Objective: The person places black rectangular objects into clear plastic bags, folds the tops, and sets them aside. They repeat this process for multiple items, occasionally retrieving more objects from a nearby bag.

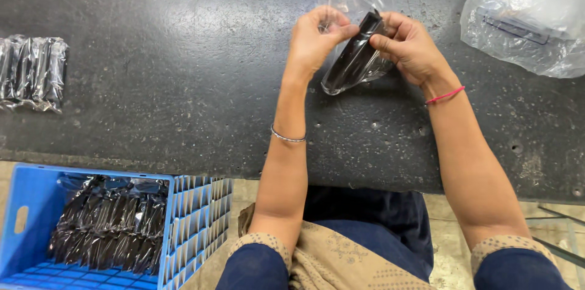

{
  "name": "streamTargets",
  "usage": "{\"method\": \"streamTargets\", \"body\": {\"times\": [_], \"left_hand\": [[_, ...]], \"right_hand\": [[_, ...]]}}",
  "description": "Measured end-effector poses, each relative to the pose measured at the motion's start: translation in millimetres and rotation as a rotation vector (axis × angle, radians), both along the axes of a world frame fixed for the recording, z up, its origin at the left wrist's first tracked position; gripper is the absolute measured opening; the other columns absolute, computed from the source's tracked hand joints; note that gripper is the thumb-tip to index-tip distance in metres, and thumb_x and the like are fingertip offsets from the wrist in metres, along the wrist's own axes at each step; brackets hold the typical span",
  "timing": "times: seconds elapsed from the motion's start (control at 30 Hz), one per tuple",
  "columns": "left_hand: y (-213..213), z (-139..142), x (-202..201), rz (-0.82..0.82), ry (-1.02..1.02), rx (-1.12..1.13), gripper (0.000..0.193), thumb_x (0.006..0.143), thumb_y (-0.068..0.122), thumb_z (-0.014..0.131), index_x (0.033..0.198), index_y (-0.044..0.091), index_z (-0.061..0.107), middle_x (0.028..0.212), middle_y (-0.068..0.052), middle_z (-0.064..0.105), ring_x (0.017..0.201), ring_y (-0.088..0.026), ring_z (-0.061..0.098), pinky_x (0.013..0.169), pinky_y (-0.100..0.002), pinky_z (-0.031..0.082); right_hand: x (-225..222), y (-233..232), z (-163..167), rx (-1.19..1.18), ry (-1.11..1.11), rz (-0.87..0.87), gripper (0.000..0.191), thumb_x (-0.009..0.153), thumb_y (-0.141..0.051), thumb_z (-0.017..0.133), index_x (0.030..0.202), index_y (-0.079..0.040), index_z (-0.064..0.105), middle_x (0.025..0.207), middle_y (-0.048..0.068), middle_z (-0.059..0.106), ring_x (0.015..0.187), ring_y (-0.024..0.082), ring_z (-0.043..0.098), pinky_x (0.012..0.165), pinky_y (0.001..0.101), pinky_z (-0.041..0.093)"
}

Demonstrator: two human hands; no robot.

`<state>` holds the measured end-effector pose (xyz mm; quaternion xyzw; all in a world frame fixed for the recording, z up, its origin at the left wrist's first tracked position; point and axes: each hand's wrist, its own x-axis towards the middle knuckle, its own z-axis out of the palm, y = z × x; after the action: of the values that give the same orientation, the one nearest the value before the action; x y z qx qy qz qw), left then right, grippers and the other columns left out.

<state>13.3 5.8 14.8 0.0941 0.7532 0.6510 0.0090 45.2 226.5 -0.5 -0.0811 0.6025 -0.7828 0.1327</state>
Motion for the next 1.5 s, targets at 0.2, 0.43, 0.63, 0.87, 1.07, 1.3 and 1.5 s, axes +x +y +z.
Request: {"method": "streamTargets", "body": {"times": [0.2, 0.43, 0.63, 0.87, 1.07, 1.3, 1.5], "left_hand": [[-3, 19, 7, 0.174, 0.158, -0.21, 0.017, 0.075, 0.02, 0.09, 0.083, 0.01, 0.077, 0.075, 0.003, 0.068, 0.064, -0.007, 0.054, 0.056, -0.024, 0.046], [11, 12, 7, 0.035, -0.024, 0.139, 0.022, 0.086, 0.008, 0.078, 0.102, 0.003, 0.064, 0.088, -0.003, 0.07, 0.071, -0.007, 0.068, 0.058, -0.023, 0.06], [17, 2, 7, -0.018, 0.158, -0.034, 0.027, 0.085, 0.006, 0.079, 0.107, 0.001, 0.066, 0.097, -0.008, 0.073, 0.089, -0.014, 0.073, 0.082, -0.028, 0.061], [11, 10, 13, -0.236, 0.046, 0.073, 0.034, 0.091, -0.002, 0.066, 0.124, -0.003, 0.058, 0.118, -0.014, 0.071, 0.113, -0.021, 0.071, 0.098, -0.032, 0.059], [9, 24, 19, -0.251, 0.003, 0.059, 0.037, 0.094, -0.006, 0.057, 0.131, 0.002, 0.059, 0.12, -0.015, 0.076, 0.115, -0.02, 0.073, 0.096, -0.03, 0.06], [14, 29, 21, -0.135, 0.093, -0.01, 0.04, 0.091, -0.003, 0.066, 0.129, 0.011, 0.065, 0.105, -0.005, 0.082, 0.099, -0.01, 0.077, 0.085, -0.026, 0.06], [16, 17, 15, -0.086, 0.152, 0.003, 0.054, 0.085, 0.004, 0.077, 0.135, 0.015, 0.062, 0.096, 0.003, 0.083, 0.078, -0.006, 0.068, 0.07, -0.023, 0.054]], "right_hand": [[2, -5, 2, 0.05, 0.002, -0.018, 0.036, 0.096, -0.009, 0.073, 0.131, -0.005, 0.064, 0.109, 0.0, 0.071, 0.092, 0.005, 0.066, 0.079, 0.0198, 0.053], [2, -7, 2, 0.06, 0.005, -0.013, 0.038, 0.095, -0.01, 0.076, 0.131, -0.005, 0.065, 0.11, -0.001, 0.073, 0.094, 0.005, 0.066, 0.081, 0.0208, 0.054], [-1, -8, -2, 0.061, 0.014, -0.014, 0.038, 0.094, -0.012, 0.077, 0.13, -0.006, 0.067, 0.108, -0.003, 0.072, 0.094, 0.005, 0.066, 0.082, 0.0206, 0.055], [-4, -4, -9, 0.045, -0.015, -0.047, 0.031, 0.095, -0.012, 0.074, 0.125, -0.006, 0.067, 0.105, -0.004, 0.07, 0.091, 0.003, 0.064, 0.078, 0.0197, 0.053], [-4, -3, -9, 0.07, -0.008, -0.061, 0.028, 0.096, -0.011, 0.073, 0.123, -0.007, 0.067, 0.104, -0.005, 0.07, 0.091, 0.003, 0.063, 0.078, 0.0196, 0.053], [-2, -4, -3, 0.075, -0.018, -0.052, 0.032, 0.093, -0.01, 0.074, 0.124, -0.008, 0.066, 0.105, -0.005, 0.07, 0.091, 0.003, 0.063, 0.079, 0.0201, 0.053], [0, 1, -7, 0.023, 0.014, 0.014, 0.029, 0.099, -0.011, 0.074, 0.127, -0.007, 0.066, 0.104, -0.002, 0.069, 0.088, 0.005, 0.061, 0.077, 0.021, 0.049]]}}
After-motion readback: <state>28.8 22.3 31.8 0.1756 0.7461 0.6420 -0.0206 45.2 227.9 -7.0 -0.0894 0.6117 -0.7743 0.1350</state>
